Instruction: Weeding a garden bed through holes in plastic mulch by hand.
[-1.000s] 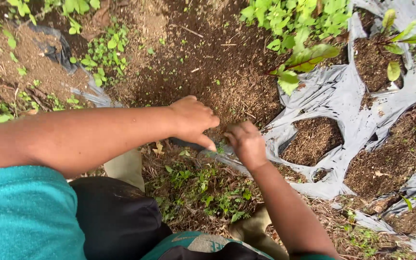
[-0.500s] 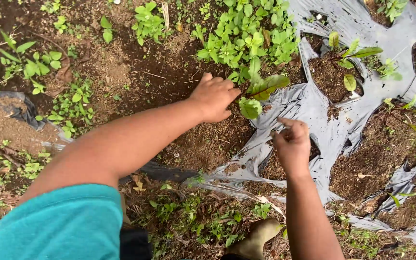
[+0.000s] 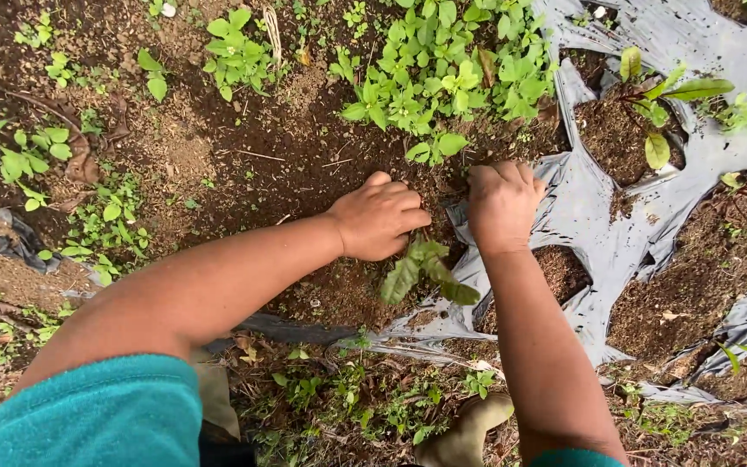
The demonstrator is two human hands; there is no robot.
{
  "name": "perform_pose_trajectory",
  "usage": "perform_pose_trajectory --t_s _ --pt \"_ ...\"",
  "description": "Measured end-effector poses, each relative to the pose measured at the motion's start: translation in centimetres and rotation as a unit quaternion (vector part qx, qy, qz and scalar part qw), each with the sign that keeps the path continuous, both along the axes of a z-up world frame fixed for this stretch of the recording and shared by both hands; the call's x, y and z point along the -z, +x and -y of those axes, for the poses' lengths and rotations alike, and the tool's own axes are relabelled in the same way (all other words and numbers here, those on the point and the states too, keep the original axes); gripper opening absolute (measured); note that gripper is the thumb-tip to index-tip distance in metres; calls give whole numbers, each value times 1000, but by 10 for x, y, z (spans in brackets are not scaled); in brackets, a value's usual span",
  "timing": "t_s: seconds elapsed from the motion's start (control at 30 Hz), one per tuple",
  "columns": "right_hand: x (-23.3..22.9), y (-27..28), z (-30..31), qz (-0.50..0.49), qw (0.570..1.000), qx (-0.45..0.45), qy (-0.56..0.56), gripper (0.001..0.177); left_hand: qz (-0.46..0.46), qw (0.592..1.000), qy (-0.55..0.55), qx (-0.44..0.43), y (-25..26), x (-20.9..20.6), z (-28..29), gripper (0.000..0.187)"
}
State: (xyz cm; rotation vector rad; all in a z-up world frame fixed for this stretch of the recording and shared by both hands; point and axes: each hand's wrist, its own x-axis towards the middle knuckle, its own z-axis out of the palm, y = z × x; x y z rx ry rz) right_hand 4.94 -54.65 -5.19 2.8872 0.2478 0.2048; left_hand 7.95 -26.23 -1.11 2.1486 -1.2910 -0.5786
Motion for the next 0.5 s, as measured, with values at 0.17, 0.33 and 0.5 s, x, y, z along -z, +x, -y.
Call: perform_pose_trajectory --t_s 0.17,0.33,0.5 --pt "-44 18 -38 -45 944 42 324 12 0 1000 -20 -14 0 0 -7 33" --pt "-67 41 -99 -132 928 86 336 71 21 999 -30 -5 0 15 -4 24" --pt "8 34 -81 -42 959 -26 281 6 34 996 -80 -11 -7 32 -2 19"
